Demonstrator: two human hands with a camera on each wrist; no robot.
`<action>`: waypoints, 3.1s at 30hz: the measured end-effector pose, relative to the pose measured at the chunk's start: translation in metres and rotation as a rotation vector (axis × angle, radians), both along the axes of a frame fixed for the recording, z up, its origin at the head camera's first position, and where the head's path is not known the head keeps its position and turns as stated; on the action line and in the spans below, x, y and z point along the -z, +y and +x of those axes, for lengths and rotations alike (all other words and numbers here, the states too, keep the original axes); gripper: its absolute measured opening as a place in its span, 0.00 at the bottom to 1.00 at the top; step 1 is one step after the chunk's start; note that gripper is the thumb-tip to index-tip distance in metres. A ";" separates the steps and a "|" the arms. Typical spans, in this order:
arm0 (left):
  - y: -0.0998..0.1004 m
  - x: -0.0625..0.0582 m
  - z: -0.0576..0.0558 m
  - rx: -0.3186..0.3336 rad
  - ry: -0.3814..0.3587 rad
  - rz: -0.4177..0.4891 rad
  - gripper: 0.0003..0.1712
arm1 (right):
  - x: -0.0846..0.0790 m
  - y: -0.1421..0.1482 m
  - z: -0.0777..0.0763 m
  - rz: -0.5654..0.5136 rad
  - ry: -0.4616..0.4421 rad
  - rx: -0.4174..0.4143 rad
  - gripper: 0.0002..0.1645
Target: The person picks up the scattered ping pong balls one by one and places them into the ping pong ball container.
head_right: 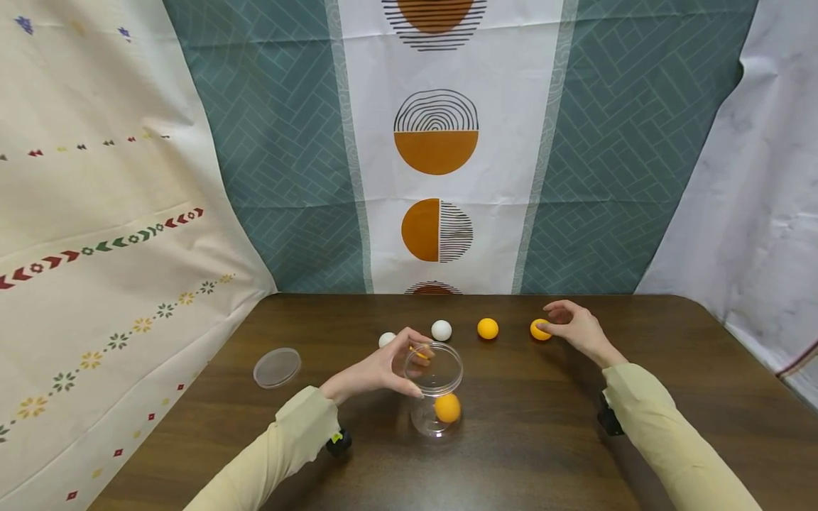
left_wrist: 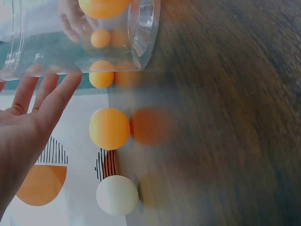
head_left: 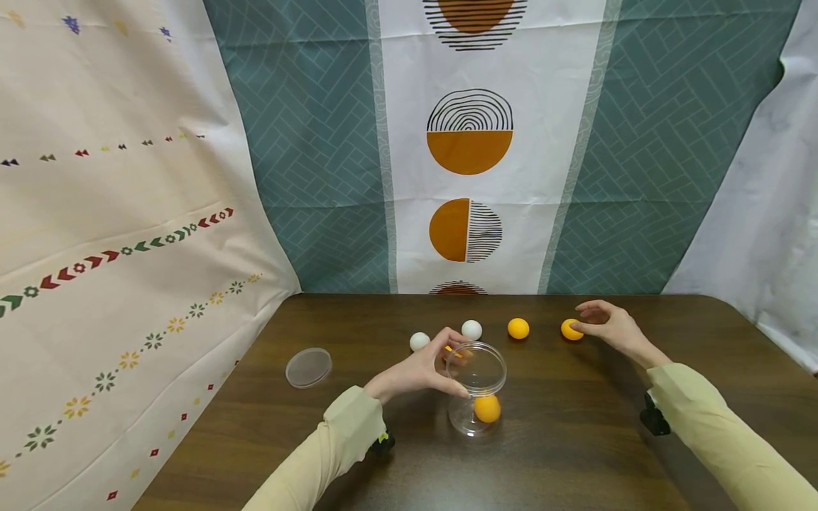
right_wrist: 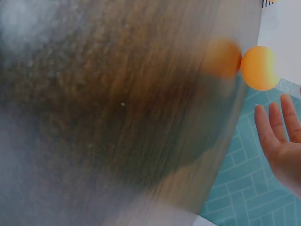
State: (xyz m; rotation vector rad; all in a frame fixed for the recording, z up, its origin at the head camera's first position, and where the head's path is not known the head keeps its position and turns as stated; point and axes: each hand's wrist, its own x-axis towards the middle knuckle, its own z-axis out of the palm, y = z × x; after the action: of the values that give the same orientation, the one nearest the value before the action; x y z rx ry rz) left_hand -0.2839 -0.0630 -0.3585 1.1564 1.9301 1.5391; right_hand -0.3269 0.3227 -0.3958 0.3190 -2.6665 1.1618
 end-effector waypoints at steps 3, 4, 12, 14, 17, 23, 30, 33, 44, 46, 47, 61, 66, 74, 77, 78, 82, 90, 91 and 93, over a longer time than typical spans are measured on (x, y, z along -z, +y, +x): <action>0.000 0.000 0.000 -0.001 -0.002 -0.007 0.36 | 0.002 0.000 -0.001 0.006 -0.003 -0.009 0.30; 0.000 0.000 0.000 0.000 -0.001 -0.006 0.36 | 0.003 0.000 -0.001 0.008 -0.005 -0.013 0.31; 0.000 0.001 -0.002 0.013 0.000 -0.002 0.37 | 0.005 -0.001 -0.002 0.006 -0.016 -0.014 0.32; 0.000 0.001 -0.002 0.014 -0.002 -0.001 0.37 | 0.006 -0.001 -0.002 0.007 -0.018 -0.015 0.32; 0.000 0.001 -0.001 0.016 -0.007 0.002 0.36 | 0.006 -0.002 -0.004 0.009 -0.019 -0.016 0.32; 0.000 -0.001 -0.001 0.009 -0.019 -0.002 0.36 | 0.007 -0.003 -0.005 0.012 -0.014 -0.007 0.32; 0.000 0.004 -0.006 0.010 -0.010 0.000 0.36 | 0.008 -0.005 -0.007 0.013 -0.005 0.006 0.31; 0.000 0.014 -0.013 0.009 -0.006 0.003 0.36 | 0.007 -0.006 -0.007 0.016 -0.009 0.003 0.31; 0.001 0.023 -0.019 0.004 0.006 0.012 0.35 | 0.008 -0.009 -0.010 0.035 -0.029 -0.014 0.30; 0.001 0.023 -0.019 0.002 0.005 0.014 0.36 | 0.008 -0.009 -0.010 0.039 -0.030 -0.017 0.30; 0.001 0.023 -0.019 0.001 0.003 0.015 0.36 | 0.008 -0.009 -0.009 0.041 -0.032 -0.018 0.30; 0.001 0.019 -0.016 0.016 -0.004 0.012 0.36 | 0.013 -0.009 -0.013 0.060 -0.057 -0.025 0.29; 0.001 0.021 -0.018 0.016 0.006 0.011 0.35 | 0.014 -0.008 -0.013 0.067 -0.053 -0.026 0.29; 0.001 0.026 -0.020 0.027 0.010 0.018 0.35 | 0.016 -0.008 -0.012 0.081 -0.062 -0.022 0.25; 0.001 0.025 -0.020 0.025 0.007 0.019 0.35 | 0.016 -0.008 -0.013 0.080 -0.067 -0.021 0.24; 0.001 0.026 -0.020 0.025 0.008 0.020 0.35 | 0.016 -0.008 -0.013 0.079 -0.069 -0.023 0.24; 0.000 0.026 -0.021 0.027 0.007 0.025 0.35 | 0.016 -0.008 -0.013 0.082 -0.065 -0.022 0.24; 0.001 0.024 -0.018 0.017 -0.009 0.013 0.35 | 0.015 -0.010 -0.012 0.088 -0.057 -0.023 0.23; 0.001 0.023 -0.017 0.015 -0.012 0.010 0.36 | 0.015 -0.010 -0.012 0.089 -0.056 -0.022 0.23; 0.001 0.018 -0.014 0.012 -0.016 -0.002 0.36 | 0.015 -0.010 -0.011 0.092 -0.049 -0.026 0.23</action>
State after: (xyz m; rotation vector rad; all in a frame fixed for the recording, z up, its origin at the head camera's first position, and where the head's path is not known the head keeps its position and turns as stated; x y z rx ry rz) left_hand -0.2977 -0.0621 -0.3765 1.1491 1.9101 1.5359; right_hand -0.3380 0.3125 -0.4104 0.3458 -2.7725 1.0692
